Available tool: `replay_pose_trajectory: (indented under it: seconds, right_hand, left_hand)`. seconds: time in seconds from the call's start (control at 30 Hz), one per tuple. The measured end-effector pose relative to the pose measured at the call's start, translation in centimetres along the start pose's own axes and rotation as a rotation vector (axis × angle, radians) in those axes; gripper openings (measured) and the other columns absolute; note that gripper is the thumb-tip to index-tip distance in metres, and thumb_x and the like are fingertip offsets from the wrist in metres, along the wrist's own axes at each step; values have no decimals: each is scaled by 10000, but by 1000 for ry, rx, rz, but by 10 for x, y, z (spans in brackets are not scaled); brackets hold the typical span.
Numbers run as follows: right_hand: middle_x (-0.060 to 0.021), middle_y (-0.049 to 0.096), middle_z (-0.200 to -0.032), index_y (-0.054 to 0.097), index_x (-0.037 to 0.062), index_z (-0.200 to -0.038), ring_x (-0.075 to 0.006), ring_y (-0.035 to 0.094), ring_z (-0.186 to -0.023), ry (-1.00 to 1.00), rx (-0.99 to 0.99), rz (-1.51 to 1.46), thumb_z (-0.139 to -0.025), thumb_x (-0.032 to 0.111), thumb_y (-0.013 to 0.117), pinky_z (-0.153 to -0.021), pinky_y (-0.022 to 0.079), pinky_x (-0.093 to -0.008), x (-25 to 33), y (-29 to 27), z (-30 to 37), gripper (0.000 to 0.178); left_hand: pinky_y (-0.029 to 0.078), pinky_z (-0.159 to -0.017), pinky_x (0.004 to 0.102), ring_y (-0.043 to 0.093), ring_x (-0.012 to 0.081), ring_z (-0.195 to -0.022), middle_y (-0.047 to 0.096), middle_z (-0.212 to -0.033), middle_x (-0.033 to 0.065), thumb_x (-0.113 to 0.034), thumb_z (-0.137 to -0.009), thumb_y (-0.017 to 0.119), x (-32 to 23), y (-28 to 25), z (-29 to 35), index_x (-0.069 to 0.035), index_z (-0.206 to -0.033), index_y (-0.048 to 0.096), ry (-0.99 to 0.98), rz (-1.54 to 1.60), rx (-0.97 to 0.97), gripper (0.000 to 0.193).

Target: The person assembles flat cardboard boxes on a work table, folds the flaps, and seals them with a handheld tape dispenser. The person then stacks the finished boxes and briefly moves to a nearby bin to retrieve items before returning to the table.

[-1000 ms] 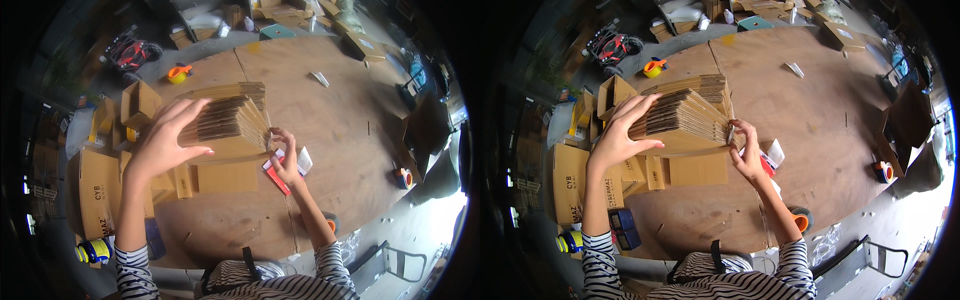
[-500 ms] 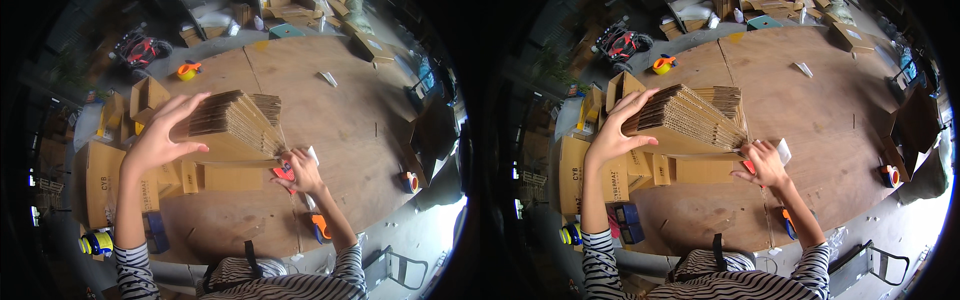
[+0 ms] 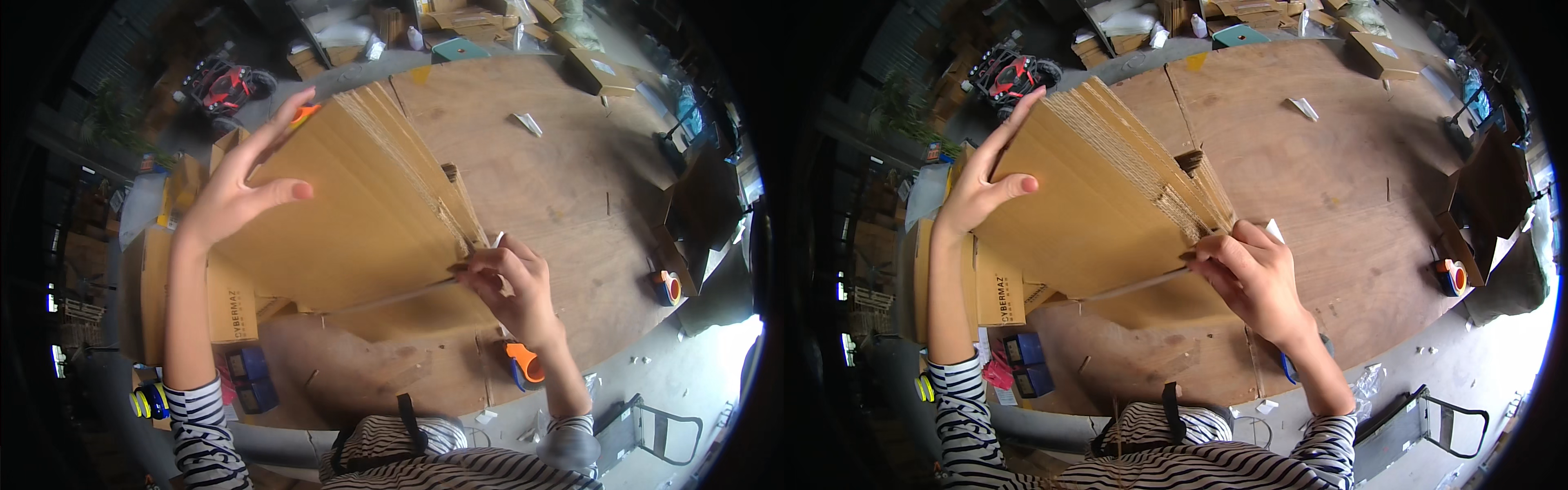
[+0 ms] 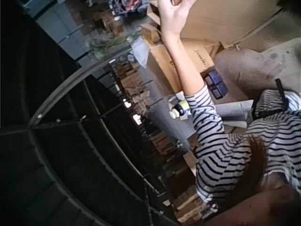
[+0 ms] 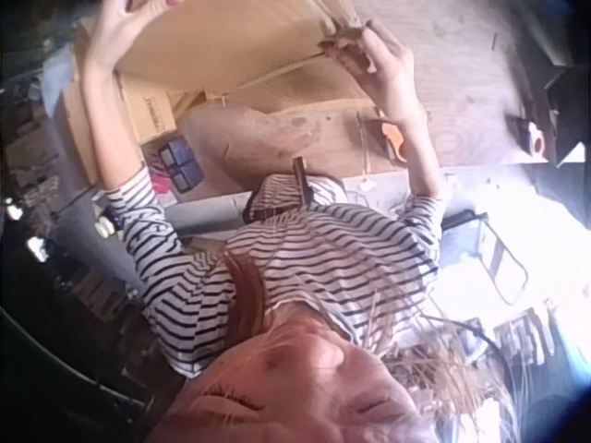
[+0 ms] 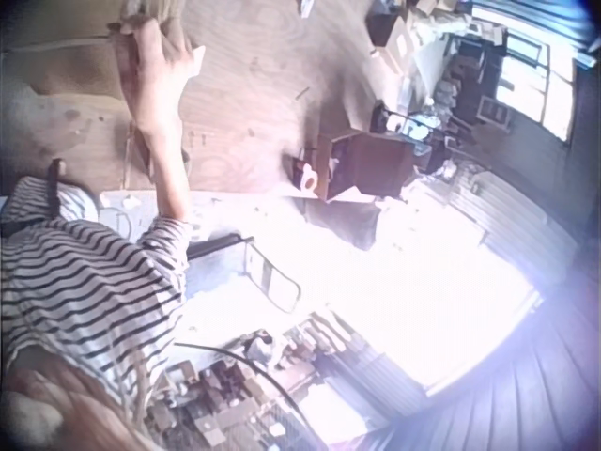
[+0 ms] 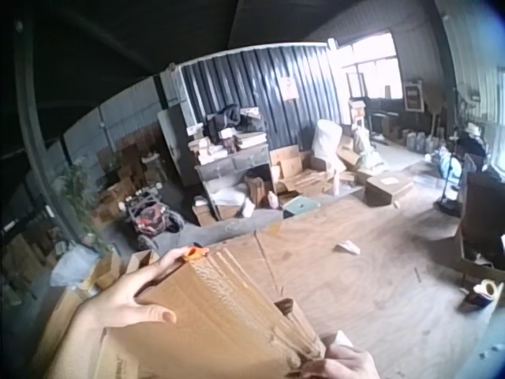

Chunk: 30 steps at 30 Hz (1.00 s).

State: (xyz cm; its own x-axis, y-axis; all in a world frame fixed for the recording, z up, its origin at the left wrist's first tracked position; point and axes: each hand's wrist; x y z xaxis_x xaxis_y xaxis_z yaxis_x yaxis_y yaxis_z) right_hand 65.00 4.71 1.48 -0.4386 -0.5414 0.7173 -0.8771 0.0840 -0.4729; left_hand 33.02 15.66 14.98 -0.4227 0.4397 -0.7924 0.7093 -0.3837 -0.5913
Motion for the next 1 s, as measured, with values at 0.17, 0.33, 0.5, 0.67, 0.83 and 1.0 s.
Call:
replay_pose_trajectory:
  seconds: [0.17, 0.33, 0.5, 0.67, 0.83, 1.0]
  right_hand:
    - [37, 716, -821, 614, 123, -1063, -204, 635, -818, -69, 368, 220, -835, 168, 771, -800, 466, -368, 13, -29, -28, 280]
    - [21, 722, -857, 583, 145, -1146, -243, 662, -855, -123, 680, 458, -822, 204, 781, -858, 461, -388, -86, 18, 11, 385]
    - [-8, 693, -802, 586, 137, -1194, -228, 674, -869, -183, 791, 315, -806, 113, 723, -897, 457, -430, -105, 63, 0, 413]
    - [-7, 700, -984, 600, 124, -1261, -183, 654, -939, -349, 925, 393, -896, 169, 591, -882, 466, -359, -75, 126, 54, 367]
    - [-78, 623, -958, 628, 76, -1135, -253, 636, -910, -64, 768, 296, -806, 138, 623, -853, 485, -392, -4, 201, 126, 335]
    - [-91, 614, -884, 639, 106, -967, -275, 655, -833, 109, 560, 150, -803, 198, 655, -747, 500, -391, 15, 220, 125, 189]
  left_hand:
    - [431, -1088, 353, 532, 255, -1326, 519, -1472, 200, -510, -843, 798, 83, 1, 6, 42, -1504, 407, -465, -66, 59, 946]
    - [430, -1075, 350, 521, 240, -1322, 550, -1443, 191, -589, -822, 785, 146, 74, -12, 23, -1491, 443, -649, 124, 306, 969]
    - [384, -1117, 348, 485, 217, -1355, 510, -1499, 132, -537, -866, 766, 252, 106, 8, -13, -1521, 417, -741, 370, 159, 909]
    - [239, -1208, 355, 305, 233, -1499, 356, -1621, 139, -557, -906, 705, 281, 119, 0, -66, -1593, 304, -688, 297, 140, 934]
    - [185, -1239, 438, 187, 316, -1553, 210, -1676, 179, -556, -848, 760, 256, 120, -28, -167, -1634, 197, -643, 236, 127, 1042]
    - [213, -1231, 453, 224, 325, -1541, 259, -1655, 195, -537, -800, 817, 222, 108, -38, -188, -1623, 250, -652, 228, 45, 1058]
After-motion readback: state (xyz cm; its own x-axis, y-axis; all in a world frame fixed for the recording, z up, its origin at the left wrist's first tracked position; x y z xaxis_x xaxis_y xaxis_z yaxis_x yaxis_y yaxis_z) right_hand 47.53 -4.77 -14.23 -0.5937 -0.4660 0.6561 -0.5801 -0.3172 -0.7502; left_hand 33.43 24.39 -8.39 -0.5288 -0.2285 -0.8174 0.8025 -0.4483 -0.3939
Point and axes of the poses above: each hand's wrist, its own z-axis away from the middle knuckle, its own y-axis out of the palm, x = y × z
